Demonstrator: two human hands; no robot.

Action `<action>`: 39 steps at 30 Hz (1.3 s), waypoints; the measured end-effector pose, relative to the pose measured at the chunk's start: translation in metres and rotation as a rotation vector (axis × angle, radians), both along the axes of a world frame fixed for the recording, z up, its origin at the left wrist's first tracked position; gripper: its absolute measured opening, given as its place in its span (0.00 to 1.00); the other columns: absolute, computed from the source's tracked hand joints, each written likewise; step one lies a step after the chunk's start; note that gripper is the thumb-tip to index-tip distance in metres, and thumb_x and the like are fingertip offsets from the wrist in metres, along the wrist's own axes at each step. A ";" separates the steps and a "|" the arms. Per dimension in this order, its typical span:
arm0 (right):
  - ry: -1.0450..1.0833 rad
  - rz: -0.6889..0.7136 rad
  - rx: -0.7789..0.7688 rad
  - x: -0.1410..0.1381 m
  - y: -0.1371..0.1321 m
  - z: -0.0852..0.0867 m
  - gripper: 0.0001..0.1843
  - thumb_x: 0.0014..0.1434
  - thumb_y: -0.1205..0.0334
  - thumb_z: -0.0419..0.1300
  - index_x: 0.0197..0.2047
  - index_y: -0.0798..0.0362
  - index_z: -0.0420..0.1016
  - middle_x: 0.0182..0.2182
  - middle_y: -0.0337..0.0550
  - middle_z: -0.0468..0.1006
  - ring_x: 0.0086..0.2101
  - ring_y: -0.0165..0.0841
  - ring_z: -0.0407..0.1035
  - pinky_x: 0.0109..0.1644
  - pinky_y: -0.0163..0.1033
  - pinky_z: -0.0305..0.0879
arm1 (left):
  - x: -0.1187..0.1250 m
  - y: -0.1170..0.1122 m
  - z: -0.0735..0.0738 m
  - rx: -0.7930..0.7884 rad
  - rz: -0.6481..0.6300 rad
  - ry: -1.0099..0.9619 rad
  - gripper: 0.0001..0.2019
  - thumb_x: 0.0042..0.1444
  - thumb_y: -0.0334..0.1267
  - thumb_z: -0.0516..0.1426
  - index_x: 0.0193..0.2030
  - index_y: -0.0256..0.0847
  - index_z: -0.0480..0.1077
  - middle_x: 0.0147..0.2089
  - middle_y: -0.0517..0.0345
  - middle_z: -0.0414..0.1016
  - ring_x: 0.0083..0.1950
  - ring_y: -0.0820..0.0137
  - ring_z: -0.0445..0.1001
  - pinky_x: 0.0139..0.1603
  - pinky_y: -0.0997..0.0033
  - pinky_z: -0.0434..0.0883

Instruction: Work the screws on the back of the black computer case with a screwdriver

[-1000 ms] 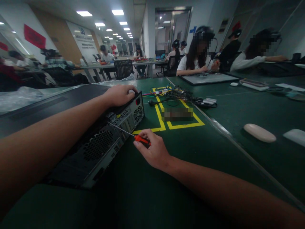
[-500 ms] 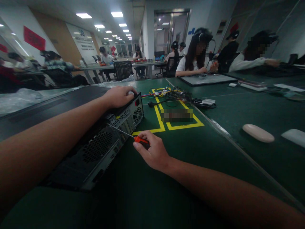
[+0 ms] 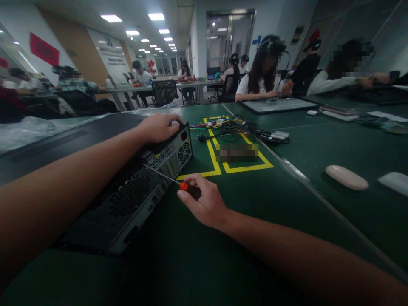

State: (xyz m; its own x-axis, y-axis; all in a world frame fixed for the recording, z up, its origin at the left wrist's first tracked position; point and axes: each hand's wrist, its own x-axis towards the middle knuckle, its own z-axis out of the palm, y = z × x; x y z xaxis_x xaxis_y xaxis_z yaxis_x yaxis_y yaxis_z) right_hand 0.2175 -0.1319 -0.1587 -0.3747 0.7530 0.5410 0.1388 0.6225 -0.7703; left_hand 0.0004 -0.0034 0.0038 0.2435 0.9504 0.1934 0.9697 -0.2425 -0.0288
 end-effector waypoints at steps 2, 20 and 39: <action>0.005 -0.001 -0.007 -0.001 0.000 -0.001 0.13 0.70 0.51 0.69 0.52 0.46 0.77 0.42 0.42 0.86 0.38 0.37 0.80 0.46 0.43 0.78 | 0.000 0.000 0.000 0.006 0.001 -0.008 0.30 0.70 0.47 0.51 0.72 0.45 0.82 0.47 0.44 0.87 0.50 0.48 0.83 0.55 0.51 0.74; 0.013 0.029 -0.046 -0.002 0.000 0.001 0.09 0.73 0.52 0.67 0.49 0.46 0.75 0.42 0.42 0.86 0.39 0.37 0.81 0.47 0.44 0.79 | 0.000 0.000 0.001 -0.010 0.005 -0.010 0.31 0.69 0.48 0.51 0.72 0.46 0.82 0.51 0.43 0.87 0.53 0.47 0.83 0.57 0.51 0.74; -0.025 -0.021 0.002 -0.001 0.000 0.000 0.09 0.74 0.52 0.67 0.51 0.47 0.78 0.42 0.42 0.86 0.38 0.36 0.79 0.47 0.43 0.76 | 0.001 0.000 0.001 -0.013 0.024 -0.008 0.30 0.71 0.46 0.50 0.73 0.45 0.81 0.52 0.42 0.87 0.53 0.48 0.83 0.57 0.51 0.74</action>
State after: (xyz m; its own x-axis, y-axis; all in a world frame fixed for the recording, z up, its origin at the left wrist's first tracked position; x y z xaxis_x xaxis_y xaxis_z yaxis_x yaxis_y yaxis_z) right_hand 0.2160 -0.1318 -0.1590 -0.3723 0.7599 0.5329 0.1710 0.6205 -0.7653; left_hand 0.0018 -0.0038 0.0046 0.2191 0.9584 0.1830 0.9754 -0.2195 -0.0182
